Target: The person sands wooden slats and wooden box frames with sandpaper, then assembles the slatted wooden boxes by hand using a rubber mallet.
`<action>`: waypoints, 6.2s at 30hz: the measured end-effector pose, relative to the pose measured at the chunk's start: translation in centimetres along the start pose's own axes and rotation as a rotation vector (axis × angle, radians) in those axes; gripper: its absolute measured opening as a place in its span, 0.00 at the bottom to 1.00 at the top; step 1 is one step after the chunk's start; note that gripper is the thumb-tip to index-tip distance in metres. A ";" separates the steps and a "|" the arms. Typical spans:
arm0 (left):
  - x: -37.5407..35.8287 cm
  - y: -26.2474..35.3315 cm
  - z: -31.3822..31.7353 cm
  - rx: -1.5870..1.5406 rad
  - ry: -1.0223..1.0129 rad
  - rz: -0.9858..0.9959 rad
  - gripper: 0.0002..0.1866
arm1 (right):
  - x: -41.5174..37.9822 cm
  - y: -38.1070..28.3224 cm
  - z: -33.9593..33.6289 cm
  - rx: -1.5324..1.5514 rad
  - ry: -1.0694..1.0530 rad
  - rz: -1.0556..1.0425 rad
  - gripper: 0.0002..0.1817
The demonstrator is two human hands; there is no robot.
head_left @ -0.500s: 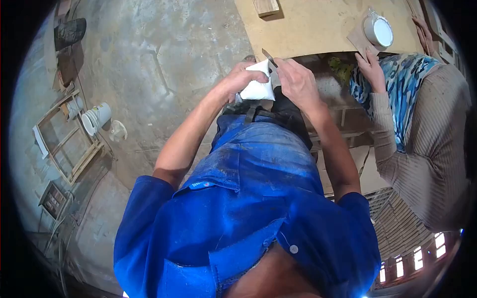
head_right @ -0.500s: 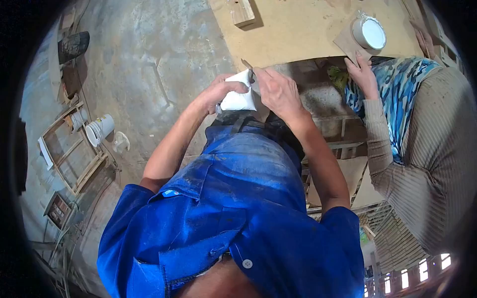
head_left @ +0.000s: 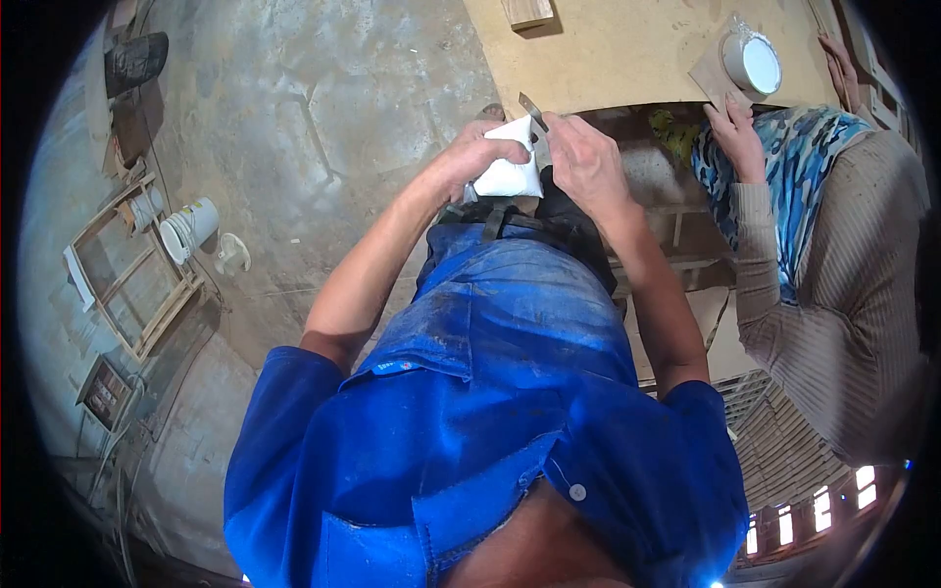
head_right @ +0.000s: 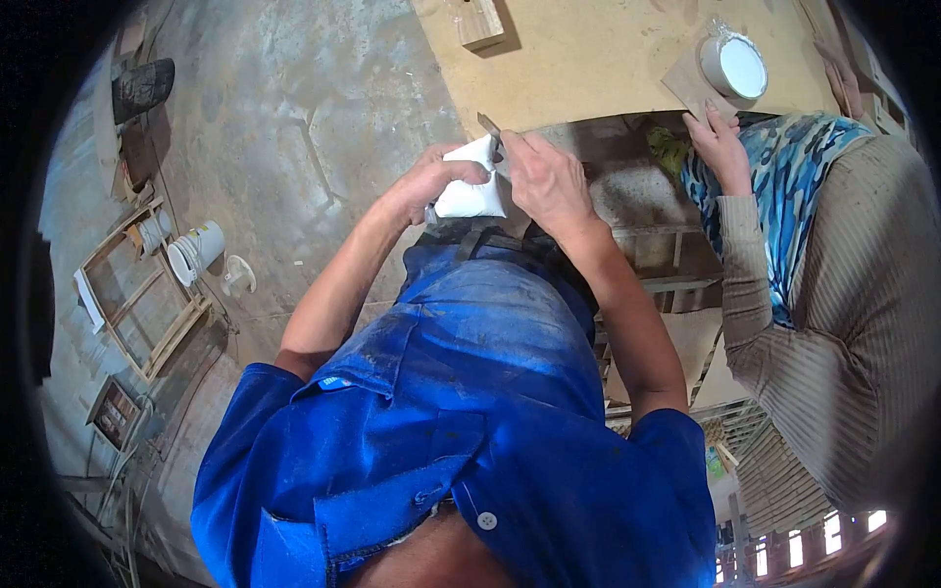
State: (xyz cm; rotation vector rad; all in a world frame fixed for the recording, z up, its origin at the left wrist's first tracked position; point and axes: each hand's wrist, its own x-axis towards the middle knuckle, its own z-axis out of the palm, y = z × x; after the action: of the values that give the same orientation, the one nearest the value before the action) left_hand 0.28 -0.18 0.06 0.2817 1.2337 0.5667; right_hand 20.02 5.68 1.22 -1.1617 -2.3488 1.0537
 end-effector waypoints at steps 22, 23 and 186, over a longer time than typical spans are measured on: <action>0.2 -0.6 -0.2 0.021 -0.012 0.020 0.22 | -0.1 -0.5 -0.2 0.042 0.042 0.005 0.14; 0.3 -0.4 -0.2 0.030 -0.009 0.022 0.22 | 0.1 -0.4 -0.4 0.035 0.032 0.016 0.14; -2.3 -8.8 -9.1 0.172 -0.058 0.046 0.15 | -4.1 -3.3 12.2 -0.135 -0.013 -0.180 0.10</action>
State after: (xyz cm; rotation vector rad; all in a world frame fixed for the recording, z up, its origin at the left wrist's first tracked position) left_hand -6.52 -9.67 -5.36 0.4692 1.2239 0.4890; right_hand 13.98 -4.64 -4.48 -0.9675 -2.5127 0.8558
